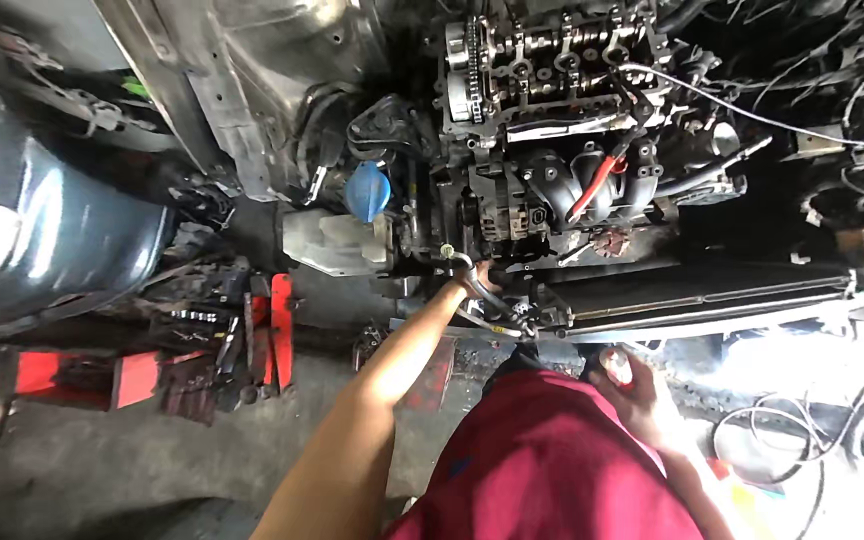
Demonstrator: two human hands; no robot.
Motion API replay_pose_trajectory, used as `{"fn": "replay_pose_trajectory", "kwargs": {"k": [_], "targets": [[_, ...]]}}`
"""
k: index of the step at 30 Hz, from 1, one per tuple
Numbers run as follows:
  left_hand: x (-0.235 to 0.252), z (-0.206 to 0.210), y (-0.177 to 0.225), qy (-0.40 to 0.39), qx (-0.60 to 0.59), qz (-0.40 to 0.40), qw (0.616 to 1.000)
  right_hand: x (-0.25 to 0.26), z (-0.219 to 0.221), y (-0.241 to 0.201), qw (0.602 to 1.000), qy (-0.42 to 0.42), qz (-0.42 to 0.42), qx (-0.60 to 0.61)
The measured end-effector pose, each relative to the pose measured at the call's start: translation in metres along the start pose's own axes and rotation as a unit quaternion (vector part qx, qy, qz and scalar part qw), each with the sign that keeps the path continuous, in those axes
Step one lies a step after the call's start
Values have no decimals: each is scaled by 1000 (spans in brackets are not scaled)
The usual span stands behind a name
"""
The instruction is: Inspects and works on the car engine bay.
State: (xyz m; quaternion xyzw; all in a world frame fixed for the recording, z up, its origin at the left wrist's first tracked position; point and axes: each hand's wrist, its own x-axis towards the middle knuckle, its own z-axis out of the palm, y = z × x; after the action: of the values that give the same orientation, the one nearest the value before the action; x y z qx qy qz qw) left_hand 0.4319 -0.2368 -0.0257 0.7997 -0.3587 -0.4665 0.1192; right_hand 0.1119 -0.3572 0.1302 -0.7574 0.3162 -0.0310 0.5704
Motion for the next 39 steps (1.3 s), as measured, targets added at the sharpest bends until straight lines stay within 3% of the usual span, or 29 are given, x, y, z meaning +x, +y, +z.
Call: {"fn": "replay_pose_trajectory", "kwargs": {"k": [6,13,17,21,23,26,29,31,39], "targets": [[9,2,-1,-19,-87,57,994,19,8,-11,999,-53,1,1],[1,-4,19,-16,-12,43,999,19,1,-7,999,-35,-11,5],[-46,-13,18,28,-9,1,1000,24,-6,-8,998,-39,-54,17],[-118,-29,46,98,86,-119,984,31,-17,-10,992,-45,-112,29],[-155,-26,64,217,74,-71,971,34,-24,-9,989,-53,-140,17],[-193,-11,114,376,-10,79,923,34,-36,-9,981,-66,-184,-7],[-206,10,174,355,-131,243,893,36,-48,-10,968,-86,-233,-15],[-207,25,207,326,-146,302,884,35,-58,-11,961,-97,-257,-14],[-206,61,264,325,-152,304,882,30,-92,-8,952,-77,-296,11]]}}
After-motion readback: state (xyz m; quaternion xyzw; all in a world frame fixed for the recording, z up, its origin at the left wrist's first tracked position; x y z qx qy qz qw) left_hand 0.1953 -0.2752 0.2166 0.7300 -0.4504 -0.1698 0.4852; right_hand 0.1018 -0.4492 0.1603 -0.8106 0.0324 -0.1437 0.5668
